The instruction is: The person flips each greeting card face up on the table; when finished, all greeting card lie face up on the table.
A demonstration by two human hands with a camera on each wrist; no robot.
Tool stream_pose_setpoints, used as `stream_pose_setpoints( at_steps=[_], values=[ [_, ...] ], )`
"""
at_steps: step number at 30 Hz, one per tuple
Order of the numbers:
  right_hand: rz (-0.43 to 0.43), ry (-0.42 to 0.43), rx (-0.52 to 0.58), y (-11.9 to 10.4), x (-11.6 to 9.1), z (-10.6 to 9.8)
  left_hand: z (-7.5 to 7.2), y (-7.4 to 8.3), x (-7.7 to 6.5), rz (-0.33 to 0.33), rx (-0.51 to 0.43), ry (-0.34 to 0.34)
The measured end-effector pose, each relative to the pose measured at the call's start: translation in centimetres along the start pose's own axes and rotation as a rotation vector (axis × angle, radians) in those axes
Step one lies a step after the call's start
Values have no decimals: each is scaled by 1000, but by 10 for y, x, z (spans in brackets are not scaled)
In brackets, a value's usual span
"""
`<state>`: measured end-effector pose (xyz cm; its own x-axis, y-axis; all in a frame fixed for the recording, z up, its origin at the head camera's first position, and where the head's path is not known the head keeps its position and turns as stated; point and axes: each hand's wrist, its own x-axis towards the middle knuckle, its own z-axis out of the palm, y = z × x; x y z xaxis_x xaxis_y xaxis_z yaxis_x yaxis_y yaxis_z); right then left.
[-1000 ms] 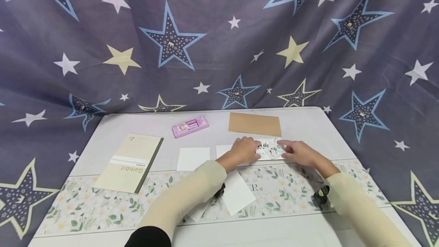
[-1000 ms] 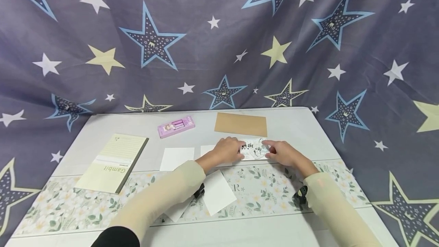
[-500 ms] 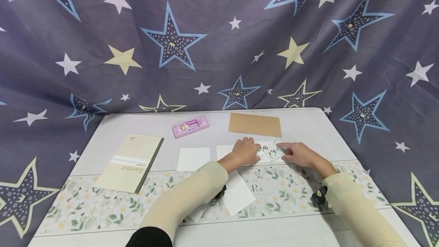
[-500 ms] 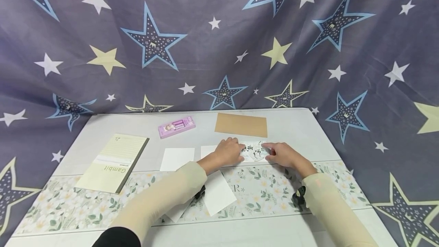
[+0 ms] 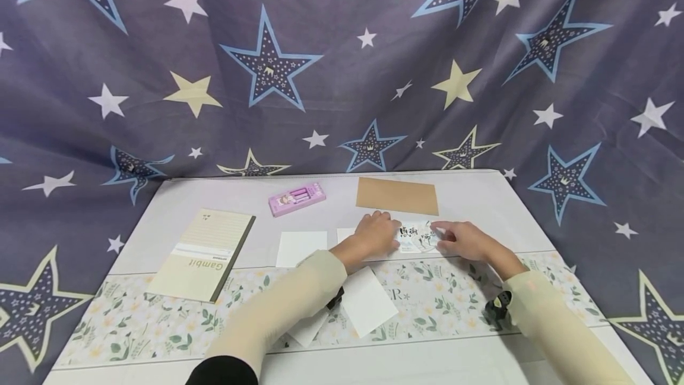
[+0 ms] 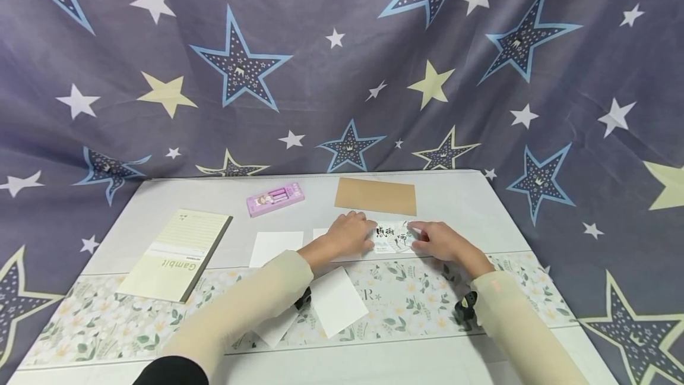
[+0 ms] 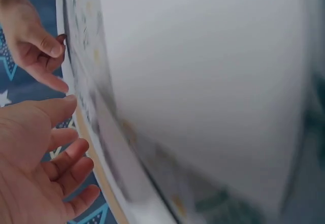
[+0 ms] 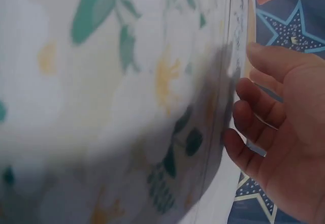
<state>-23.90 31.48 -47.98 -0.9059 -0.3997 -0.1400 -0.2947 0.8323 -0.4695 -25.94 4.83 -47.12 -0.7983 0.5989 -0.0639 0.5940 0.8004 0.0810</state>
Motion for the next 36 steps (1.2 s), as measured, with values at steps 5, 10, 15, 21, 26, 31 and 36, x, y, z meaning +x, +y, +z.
stream_pose_setpoints(
  at_steps=[5, 10, 15, 21, 26, 31, 36],
  values=[
    [-61, 37, -33, -17, 9, 1, -11, -20, -11, -24, -11, 6],
    [-103, 37, -9, -40, 23, 5, -18, -41, -25, -49, -39, 13],
    [-136, 52, 38, -57, 36, 13, -22, -58, -43, -68, -61, 20],
    [-165, 75, 89, -72, 47, 21, -17, -71, -68, -46, -78, 36],
    [-163, 72, 148, -80, 56, 27, -5, -77, -87, -5, -96, 85],
    [-130, 42, 155, -87, 64, 37, 5, -79, -97, 9, -71, 103],
    [-82, 2, 134, -94, 70, 44, 11, -80, -101, -4, -42, 87]
  ],
)
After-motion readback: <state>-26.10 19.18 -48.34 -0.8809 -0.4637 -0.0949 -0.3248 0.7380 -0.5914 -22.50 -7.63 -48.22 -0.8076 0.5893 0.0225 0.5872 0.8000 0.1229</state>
